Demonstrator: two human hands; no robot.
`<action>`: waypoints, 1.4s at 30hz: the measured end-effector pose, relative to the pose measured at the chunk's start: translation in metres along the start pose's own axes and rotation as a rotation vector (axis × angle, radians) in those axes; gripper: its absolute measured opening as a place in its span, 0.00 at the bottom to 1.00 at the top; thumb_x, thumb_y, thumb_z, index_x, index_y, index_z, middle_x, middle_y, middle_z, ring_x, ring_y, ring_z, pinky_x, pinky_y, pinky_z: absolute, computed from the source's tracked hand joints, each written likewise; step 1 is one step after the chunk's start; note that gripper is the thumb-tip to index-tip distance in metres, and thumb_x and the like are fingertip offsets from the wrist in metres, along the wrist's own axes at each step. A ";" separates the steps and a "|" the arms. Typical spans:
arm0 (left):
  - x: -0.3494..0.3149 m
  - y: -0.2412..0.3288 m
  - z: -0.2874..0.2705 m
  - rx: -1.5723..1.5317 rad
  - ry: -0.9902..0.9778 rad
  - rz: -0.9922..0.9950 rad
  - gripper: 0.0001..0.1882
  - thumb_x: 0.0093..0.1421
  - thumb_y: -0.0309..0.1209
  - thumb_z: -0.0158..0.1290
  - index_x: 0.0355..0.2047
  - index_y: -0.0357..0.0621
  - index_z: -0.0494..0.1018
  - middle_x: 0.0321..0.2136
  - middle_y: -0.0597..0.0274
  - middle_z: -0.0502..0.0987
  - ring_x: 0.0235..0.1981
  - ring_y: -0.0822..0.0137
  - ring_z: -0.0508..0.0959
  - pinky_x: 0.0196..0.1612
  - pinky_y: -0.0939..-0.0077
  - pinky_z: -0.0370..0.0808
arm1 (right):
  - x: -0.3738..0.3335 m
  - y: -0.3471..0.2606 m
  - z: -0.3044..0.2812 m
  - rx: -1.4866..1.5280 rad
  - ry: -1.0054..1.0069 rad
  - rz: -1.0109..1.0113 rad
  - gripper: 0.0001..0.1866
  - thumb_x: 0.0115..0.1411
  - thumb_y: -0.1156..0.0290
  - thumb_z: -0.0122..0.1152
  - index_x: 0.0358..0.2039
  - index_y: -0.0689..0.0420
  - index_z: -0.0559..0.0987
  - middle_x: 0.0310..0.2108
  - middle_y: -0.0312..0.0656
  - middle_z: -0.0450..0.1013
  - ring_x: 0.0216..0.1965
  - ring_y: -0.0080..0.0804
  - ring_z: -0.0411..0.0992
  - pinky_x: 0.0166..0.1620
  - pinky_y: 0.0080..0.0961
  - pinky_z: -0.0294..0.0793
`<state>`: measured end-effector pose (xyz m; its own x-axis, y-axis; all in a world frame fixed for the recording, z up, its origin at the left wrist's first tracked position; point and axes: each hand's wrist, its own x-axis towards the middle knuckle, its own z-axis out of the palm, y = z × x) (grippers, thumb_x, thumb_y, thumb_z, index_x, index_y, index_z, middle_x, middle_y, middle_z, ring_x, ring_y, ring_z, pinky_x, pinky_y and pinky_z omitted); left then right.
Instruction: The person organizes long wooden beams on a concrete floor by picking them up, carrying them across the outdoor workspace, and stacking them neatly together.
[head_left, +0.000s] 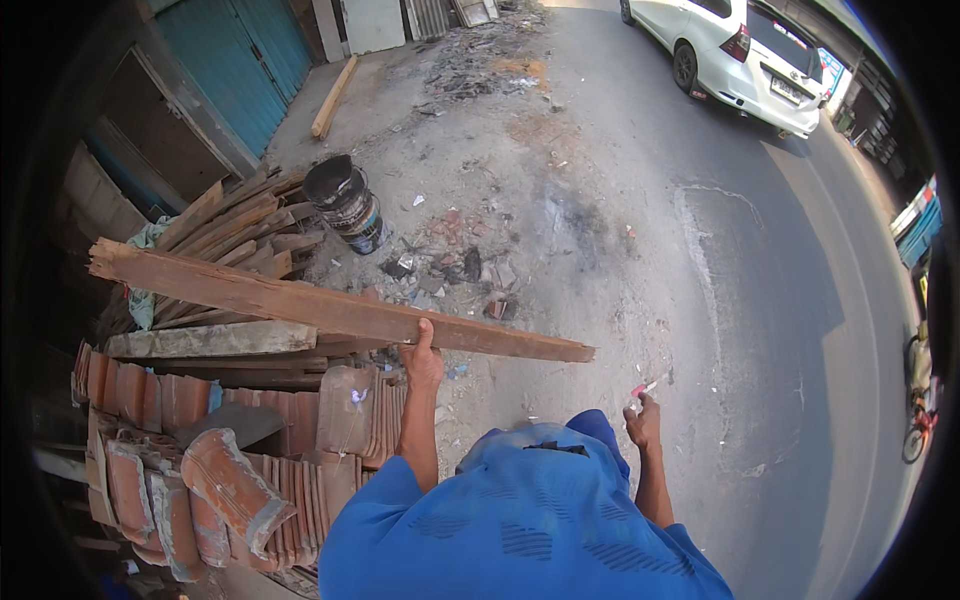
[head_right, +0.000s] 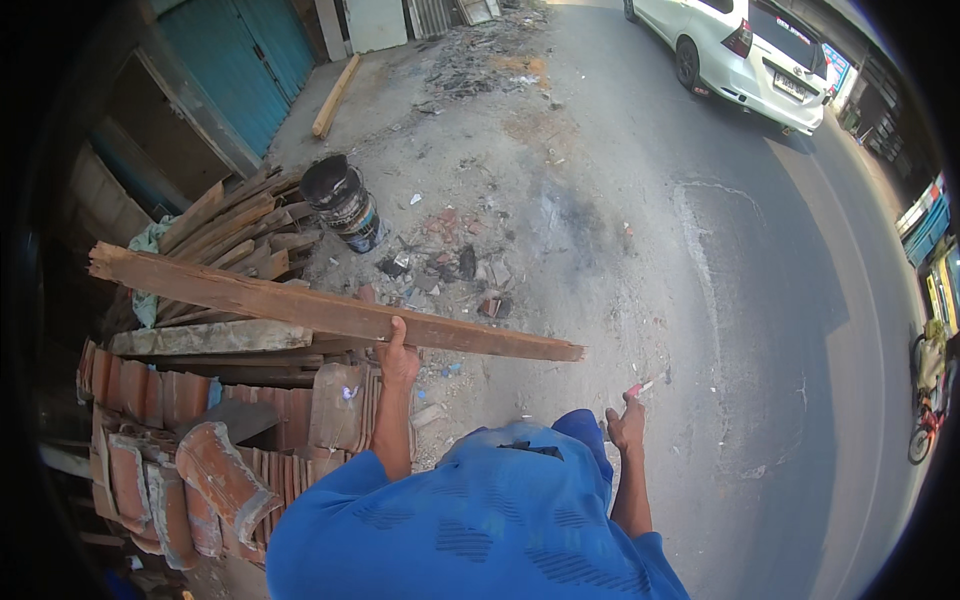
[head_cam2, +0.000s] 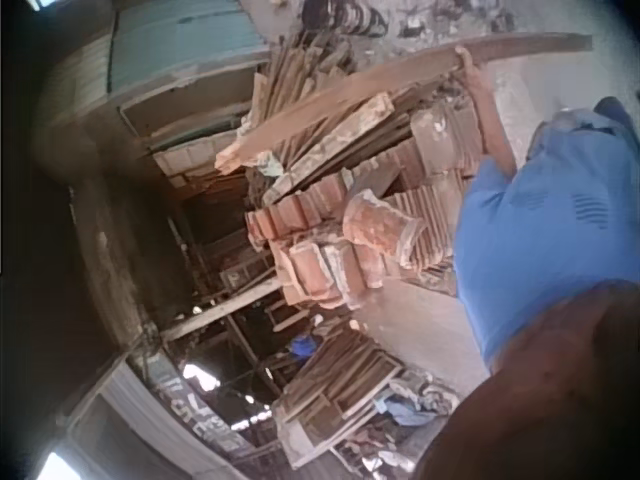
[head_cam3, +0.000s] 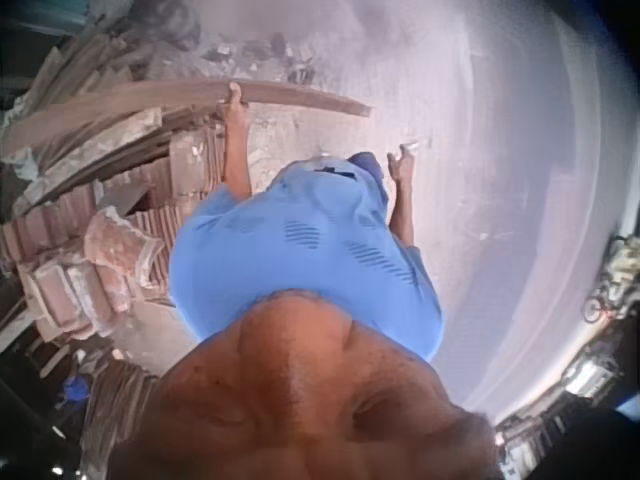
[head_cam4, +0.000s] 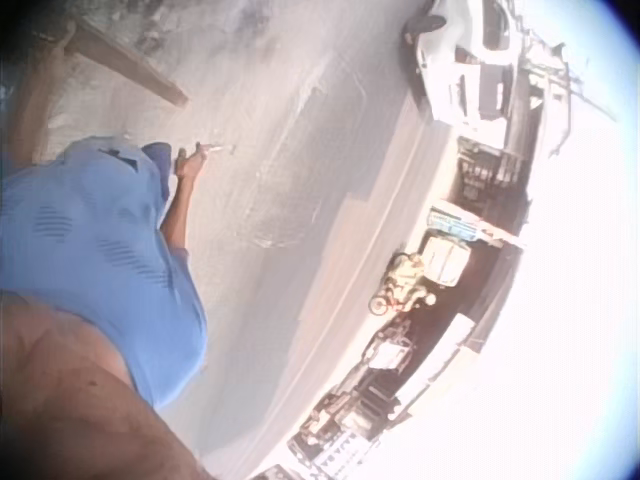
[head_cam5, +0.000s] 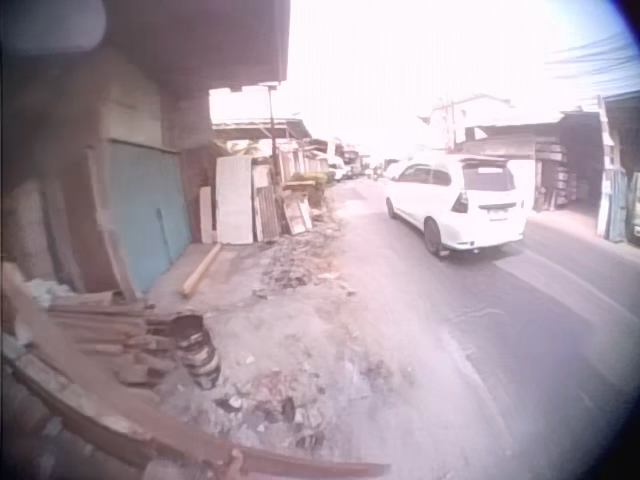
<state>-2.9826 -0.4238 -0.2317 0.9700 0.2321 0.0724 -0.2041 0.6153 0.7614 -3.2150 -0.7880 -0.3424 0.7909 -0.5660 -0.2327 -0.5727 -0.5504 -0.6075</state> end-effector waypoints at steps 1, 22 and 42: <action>0.014 -0.023 0.010 -0.011 0.013 -0.059 0.19 0.53 0.32 0.60 0.42 0.41 0.67 0.37 0.63 0.72 0.41 0.68 0.72 0.48 0.70 0.68 | 0.017 -0.014 -0.009 -0.059 0.051 -0.025 0.35 0.46 0.65 0.60 0.55 0.63 0.63 0.54 0.60 0.60 0.54 0.55 0.60 0.56 0.40 0.60; 0.300 -0.291 0.186 -0.176 0.404 -0.405 0.14 0.53 0.31 0.58 0.38 0.44 0.68 0.31 0.63 0.72 0.33 0.65 0.75 0.36 0.64 0.74 | 0.526 -0.193 -0.075 -0.503 -0.575 -0.571 0.33 0.36 0.55 0.72 0.41 0.56 0.70 0.36 0.49 0.73 0.40 0.47 0.72 0.43 0.38 0.71; 0.708 -0.394 0.277 -0.175 0.318 -0.530 0.16 0.54 0.36 0.54 0.41 0.44 0.68 0.35 0.60 0.74 0.37 0.63 0.75 0.41 0.63 0.72 | 0.871 -0.440 -0.042 -0.584 -0.624 -0.517 0.27 0.35 0.56 0.66 0.36 0.56 0.73 0.30 0.51 0.74 0.34 0.50 0.73 0.38 0.38 0.71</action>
<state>-2.1790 -0.7104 -0.3020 0.8640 0.0586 -0.5000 0.2477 0.8153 0.5234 -2.2829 -1.0647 -0.2457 0.8484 0.1598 -0.5047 -0.0100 -0.9484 -0.3171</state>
